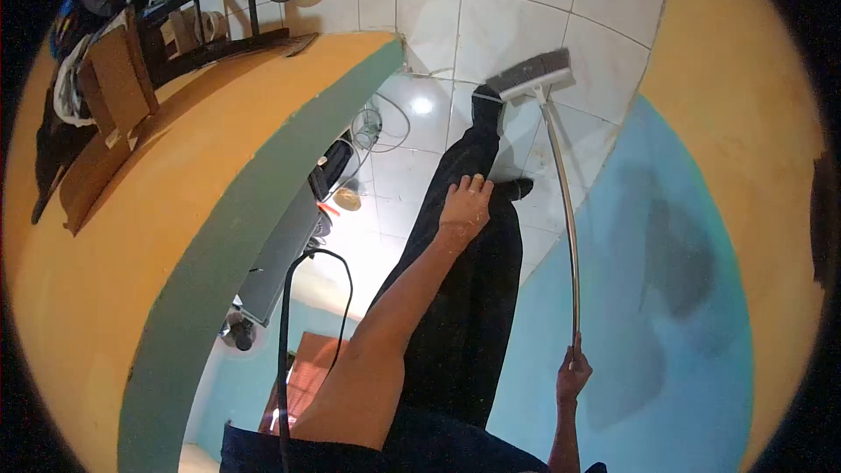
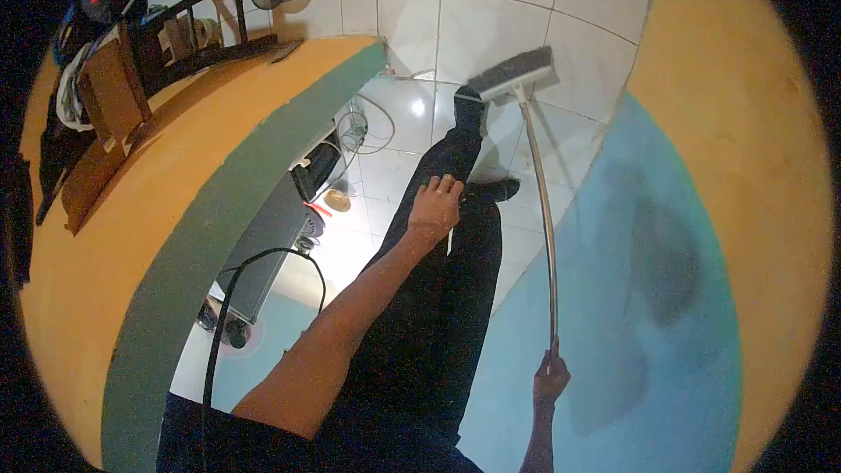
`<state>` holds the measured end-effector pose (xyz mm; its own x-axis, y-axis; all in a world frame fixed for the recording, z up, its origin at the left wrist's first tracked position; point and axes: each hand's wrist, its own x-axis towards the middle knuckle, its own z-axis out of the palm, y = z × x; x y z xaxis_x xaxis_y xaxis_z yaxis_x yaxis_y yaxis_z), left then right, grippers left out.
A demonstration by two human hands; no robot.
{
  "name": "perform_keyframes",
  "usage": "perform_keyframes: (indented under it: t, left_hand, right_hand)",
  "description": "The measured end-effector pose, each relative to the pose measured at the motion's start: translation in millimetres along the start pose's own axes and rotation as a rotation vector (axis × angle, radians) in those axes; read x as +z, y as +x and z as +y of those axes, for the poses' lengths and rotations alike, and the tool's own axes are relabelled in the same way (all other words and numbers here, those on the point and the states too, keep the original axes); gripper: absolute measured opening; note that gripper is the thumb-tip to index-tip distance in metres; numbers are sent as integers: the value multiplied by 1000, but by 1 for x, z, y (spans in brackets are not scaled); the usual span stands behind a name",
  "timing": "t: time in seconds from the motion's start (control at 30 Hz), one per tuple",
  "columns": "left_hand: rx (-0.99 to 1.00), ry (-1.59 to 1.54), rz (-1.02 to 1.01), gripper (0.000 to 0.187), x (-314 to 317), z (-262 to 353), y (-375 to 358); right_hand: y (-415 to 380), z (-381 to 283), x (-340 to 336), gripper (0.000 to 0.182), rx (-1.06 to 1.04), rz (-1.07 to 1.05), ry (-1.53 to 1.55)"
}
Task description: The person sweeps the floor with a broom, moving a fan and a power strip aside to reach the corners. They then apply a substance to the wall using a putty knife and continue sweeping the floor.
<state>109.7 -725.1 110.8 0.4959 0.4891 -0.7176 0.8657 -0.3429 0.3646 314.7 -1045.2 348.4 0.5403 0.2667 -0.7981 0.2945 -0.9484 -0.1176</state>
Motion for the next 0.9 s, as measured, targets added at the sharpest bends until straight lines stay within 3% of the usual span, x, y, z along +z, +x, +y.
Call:
perform_keyframes:
  t: [0.03, 0.1, 0.2, 0.23, 0.27, 0.3, 0.37, 0.43, 0.5, 0.7, 0.87, 0.9]
  left_hand:
    - [-1, 2, -3, 25, -1, 0, 1]
    - [7, -10, 21, 24, 1, 2, 2]
    - [9, 18, 30, 24, 3, 5, 2]
    - [6, 26, 34, 24, 2, 6, 4]
    - [8, 29, 47, 24, 2, 7, 4]
    - [8, 34, 55, 24, 2, 7, 2]
    - [-1, 43, 3, 28, 5, 5, 1]
    - [-3, 40, -59, 31, 8, 5, -2]
    - [27, 71, 14, 25, 11, 4, -6]
    - [23, 67, 42, 26, 14, 5, -14]
    - [46, 97, 77, 24, 23, 7, -15]
    - [42, 106, 62, 23, 23, 8, -17]
  right_hand:
    - [3, 2, 6, 36, 1, -3, 1]
    - [26, -25, 23, 39, -222, -8, -27]
    - [100, -78, 63, 47, -390, -35, -206]
    - [132, -105, 72, 44, -416, -118, -151]
    - [164, -140, 79, 42, -499, -88, -198]
    - [196, -150, 93, 40, -615, 13, -43]
    - [226, -252, 61, 30, -504, -98, -103]
    - [259, -286, 65, 23, -655, -67, -112]
    - [284, -299, 78, 20, -751, 10, -194]
    - [285, -313, 68, 20, -599, -22, -281]
    - [277, -240, 54, 24, -472, 27, -346]
    - [269, -232, 42, 24, -360, -7, -408]
